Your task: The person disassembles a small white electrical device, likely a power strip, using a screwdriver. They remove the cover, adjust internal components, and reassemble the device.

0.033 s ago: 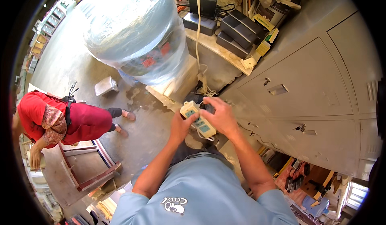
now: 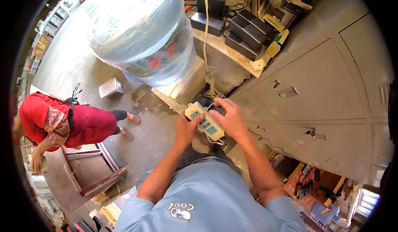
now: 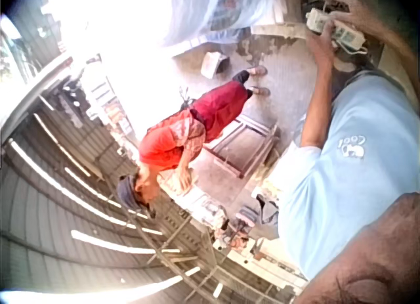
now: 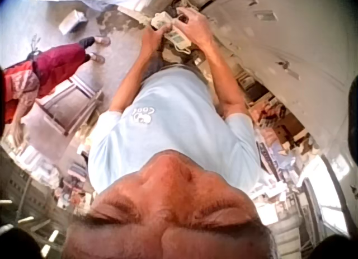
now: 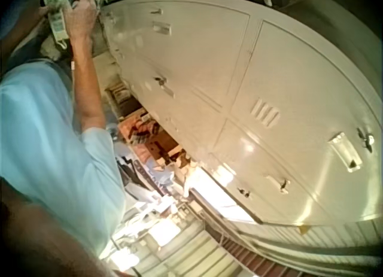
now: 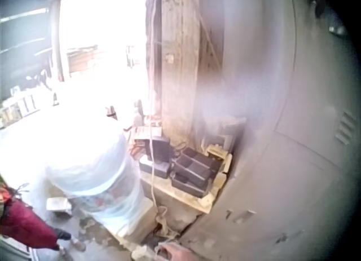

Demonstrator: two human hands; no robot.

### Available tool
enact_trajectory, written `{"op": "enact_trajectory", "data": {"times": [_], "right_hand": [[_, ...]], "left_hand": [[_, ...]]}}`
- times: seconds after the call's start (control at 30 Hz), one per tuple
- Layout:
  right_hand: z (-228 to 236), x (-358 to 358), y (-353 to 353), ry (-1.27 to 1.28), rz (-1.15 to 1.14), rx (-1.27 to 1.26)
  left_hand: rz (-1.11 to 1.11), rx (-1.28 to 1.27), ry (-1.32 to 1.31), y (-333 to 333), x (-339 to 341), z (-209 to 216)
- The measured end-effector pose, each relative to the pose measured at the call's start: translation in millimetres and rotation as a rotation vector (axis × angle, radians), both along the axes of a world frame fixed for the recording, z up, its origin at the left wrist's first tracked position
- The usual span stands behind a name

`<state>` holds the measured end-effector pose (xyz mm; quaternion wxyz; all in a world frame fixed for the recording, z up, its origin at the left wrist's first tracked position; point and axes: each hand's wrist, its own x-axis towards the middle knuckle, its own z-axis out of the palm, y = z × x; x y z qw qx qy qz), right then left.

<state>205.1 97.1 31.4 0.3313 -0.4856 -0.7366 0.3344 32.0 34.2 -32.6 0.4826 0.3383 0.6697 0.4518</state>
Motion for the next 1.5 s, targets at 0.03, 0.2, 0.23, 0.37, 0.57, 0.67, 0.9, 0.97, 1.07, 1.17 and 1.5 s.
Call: {"op": "enact_trajectory", "data": {"times": [0.03, 0.2, 0.23, 0.37, 0.57, 0.67, 0.9, 0.97, 1.07, 1.17, 1.5], "right_hand": [[5.5, 4.1, -0.4, -0.013, -0.046, -0.015], [20.9, 29.0, -12.0, 0.000, -0.169, -0.091], [19.2, 34.5, -15.5, -0.008, -0.199, -0.104], [12.0, 58.0, -28.1, -0.059, -0.310, -0.202], [-24.5, 80.1, -53.0, -0.058, -0.362, -0.334], [-28.4, 77.7, -66.7, -0.021, -0.362, -0.431], [-49.8, 66.3, -79.9, 0.106, -0.299, -0.509], [-51.2, 60.0, -77.7, 0.126, -0.280, -0.480], [-37.6, 49.6, -72.2, 0.100, -0.271, -0.317], [-25.3, 35.4, -67.8, 0.040, -0.242, -0.198], [-20.5, 10.8, -59.3, -0.171, -0.051, -0.043]], "left_hand": [[0.049, 0.003, -0.050, 2.5, -0.3, 10.9], [0.161, -0.020, -0.179, 5.5, -18.0, 1.3], [0.171, -0.018, -0.187, 6.6, -19.9, 3.6], [0.224, -0.012, -0.270, 8.3, -24.3, 9.6], [0.288, 0.005, -0.342, 7.8, -28.2, 8.6], [0.293, 0.015, -0.355, 8.4, -29.4, 7.2], [0.316, -0.017, -0.347, 9.8, -32.6, 16.4], [0.364, -0.029, -0.340, 11.0, -34.7, 17.9], [0.353, -0.052, -0.443, 8.9, -48.3, 7.6], [0.359, -0.062, -0.479, 6.3, -56.0, 1.9], [0.370, 0.014, -0.552, -3.9, -61.6, -8.1]]}}
